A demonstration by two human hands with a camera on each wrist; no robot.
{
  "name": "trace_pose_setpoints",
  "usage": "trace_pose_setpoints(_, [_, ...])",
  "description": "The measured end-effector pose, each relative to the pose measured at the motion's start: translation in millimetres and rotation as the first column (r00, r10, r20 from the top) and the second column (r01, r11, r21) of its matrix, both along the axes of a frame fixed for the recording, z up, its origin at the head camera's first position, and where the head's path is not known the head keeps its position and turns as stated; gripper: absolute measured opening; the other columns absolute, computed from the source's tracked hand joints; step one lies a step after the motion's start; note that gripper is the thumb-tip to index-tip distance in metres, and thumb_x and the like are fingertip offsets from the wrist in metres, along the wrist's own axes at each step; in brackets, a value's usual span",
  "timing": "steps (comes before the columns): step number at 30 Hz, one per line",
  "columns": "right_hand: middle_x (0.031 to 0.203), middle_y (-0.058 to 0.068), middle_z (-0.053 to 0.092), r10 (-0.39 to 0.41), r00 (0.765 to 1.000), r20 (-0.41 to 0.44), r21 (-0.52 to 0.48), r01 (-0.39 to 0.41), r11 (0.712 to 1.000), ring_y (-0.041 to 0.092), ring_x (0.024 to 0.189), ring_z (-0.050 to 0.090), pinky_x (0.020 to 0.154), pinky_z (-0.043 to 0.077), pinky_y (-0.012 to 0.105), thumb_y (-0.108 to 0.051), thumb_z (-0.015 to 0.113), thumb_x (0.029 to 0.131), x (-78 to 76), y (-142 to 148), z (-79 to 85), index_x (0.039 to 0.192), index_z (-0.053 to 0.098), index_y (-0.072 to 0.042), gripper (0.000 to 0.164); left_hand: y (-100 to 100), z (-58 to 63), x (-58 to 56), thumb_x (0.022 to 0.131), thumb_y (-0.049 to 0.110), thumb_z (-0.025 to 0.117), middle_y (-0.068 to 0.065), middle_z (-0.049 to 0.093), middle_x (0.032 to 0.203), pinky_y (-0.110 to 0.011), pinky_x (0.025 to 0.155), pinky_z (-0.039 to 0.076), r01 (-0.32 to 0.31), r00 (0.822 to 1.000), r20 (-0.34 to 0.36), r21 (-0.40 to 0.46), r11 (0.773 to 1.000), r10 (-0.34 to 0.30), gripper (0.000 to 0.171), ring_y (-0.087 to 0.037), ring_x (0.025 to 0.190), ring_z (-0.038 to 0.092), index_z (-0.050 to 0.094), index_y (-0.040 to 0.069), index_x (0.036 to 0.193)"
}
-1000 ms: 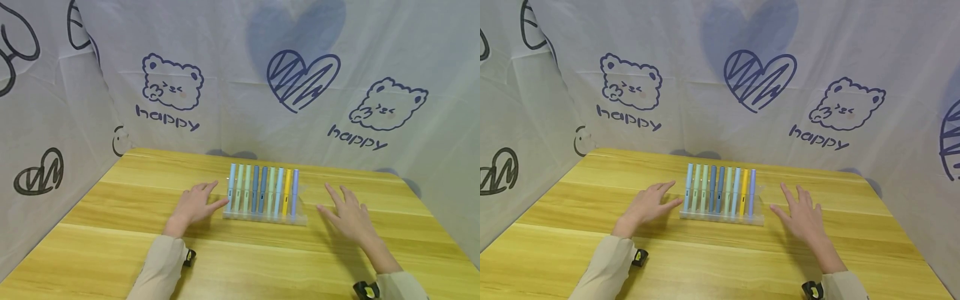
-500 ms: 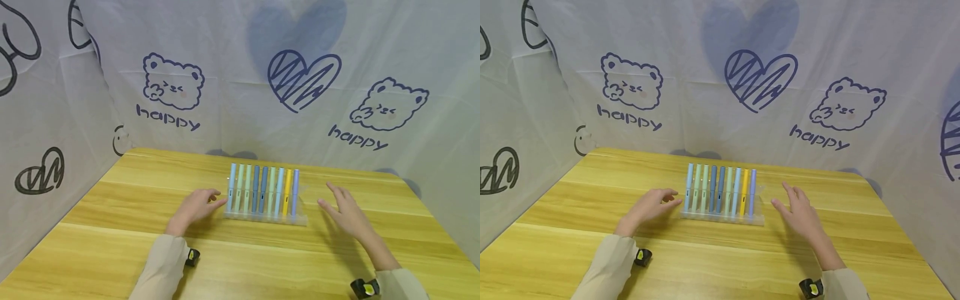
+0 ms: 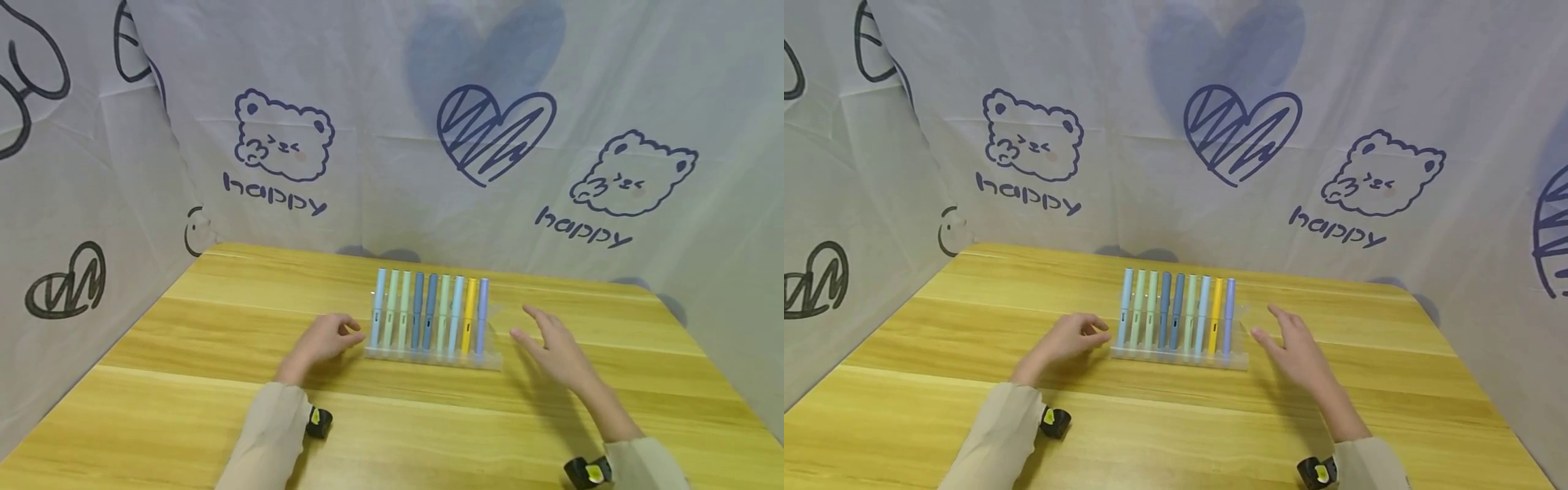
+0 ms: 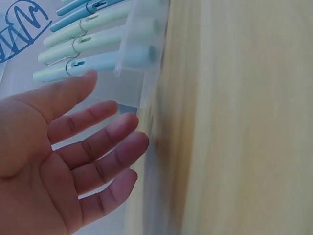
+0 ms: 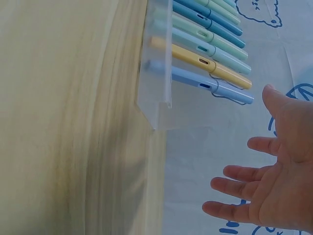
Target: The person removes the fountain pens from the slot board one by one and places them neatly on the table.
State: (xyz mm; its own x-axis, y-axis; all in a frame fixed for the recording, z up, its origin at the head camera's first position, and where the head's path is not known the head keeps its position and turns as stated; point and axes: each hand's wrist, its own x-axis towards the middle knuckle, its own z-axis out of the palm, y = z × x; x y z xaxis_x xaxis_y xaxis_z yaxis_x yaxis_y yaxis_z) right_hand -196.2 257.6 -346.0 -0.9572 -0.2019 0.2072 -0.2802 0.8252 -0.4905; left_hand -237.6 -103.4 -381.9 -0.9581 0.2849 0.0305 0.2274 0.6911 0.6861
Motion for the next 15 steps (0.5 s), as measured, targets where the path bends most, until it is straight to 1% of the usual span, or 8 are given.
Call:
trace_pose_setpoints(3, [0.131,0.033,0.031,-0.004,1.000,0.010,-0.005,0.004,1.000,0.049,0.118,0.028,0.094,0.025,0.062,-0.035,0.045,0.094,0.5,-1.3,-0.2,0.133,0.030,0.009,0.061,1.6,-0.8,-1.1,0.085,0.016,0.062,-0.007,0.061,0.077,-0.028,0.059,0.050,0.004,0.999,0.050,0.070,0.998,-0.008,0.026,-0.017,0.064,0.058,0.062,-0.004,0.102])
trace_pose_setpoints(6, [0.130,0.034,0.031,-0.008,1.000,0.014,-0.006,0.009,1.000,0.049,0.116,0.029,0.092,0.028,0.062,-0.035,0.045,0.094,0.9,-1.7,-0.2,0.133,0.030,0.009,0.061,2.8,-2.4,-2.0,0.085,0.013,0.062,-0.010,0.061,0.075,-0.028,0.053,0.050,0.000,0.992,0.121,0.163,0.987,-0.020,0.027,-0.018,0.059,0.058,0.060,-0.007,0.103])
trace_pose_setpoints(8, [0.129,0.034,0.032,-0.009,1.000,0.014,-0.007,0.009,1.000,0.049,0.115,0.031,0.090,0.030,0.062,-0.035,0.044,0.094,1.0,-1.7,-0.2,0.133,0.030,0.008,0.061,3.4,-3.6,-2.7,0.085,0.011,0.061,-0.010,0.061,0.076,-0.029,0.052,0.051,-0.009,0.987,0.160,0.219,0.976,-0.027,0.026,-0.019,0.059,0.059,0.060,-0.007,0.103])
trace_pose_setpoints(11, [0.129,0.034,0.032,0.001,1.000,0.012,-0.013,-0.001,1.000,0.049,0.113,0.034,0.087,0.034,0.062,-0.035,0.045,0.094,1.1,-1.6,-0.4,0.133,0.030,0.008,0.060,4.1,-4.6,-3.3,0.085,0.010,0.061,-0.010,0.062,0.078,-0.030,0.053,0.052,-0.024,0.976,0.214,0.280,0.960,-0.038,0.026,-0.019,0.063,0.060,0.060,-0.007,0.104])
trace_pose_setpoints(15, [0.127,0.034,0.034,0.016,1.000,0.006,-0.027,-0.015,1.000,0.047,0.108,0.039,0.084,0.038,0.060,-0.033,0.045,0.094,1.5,-1.7,-0.3,0.133,0.031,0.008,0.059,5.0,-5.4,-3.5,0.084,0.010,0.061,-0.009,0.063,0.078,-0.031,0.055,0.052,-0.040,0.965,0.259,0.323,0.945,-0.048,0.026,-0.019,0.066,0.060,0.060,-0.005,0.105])
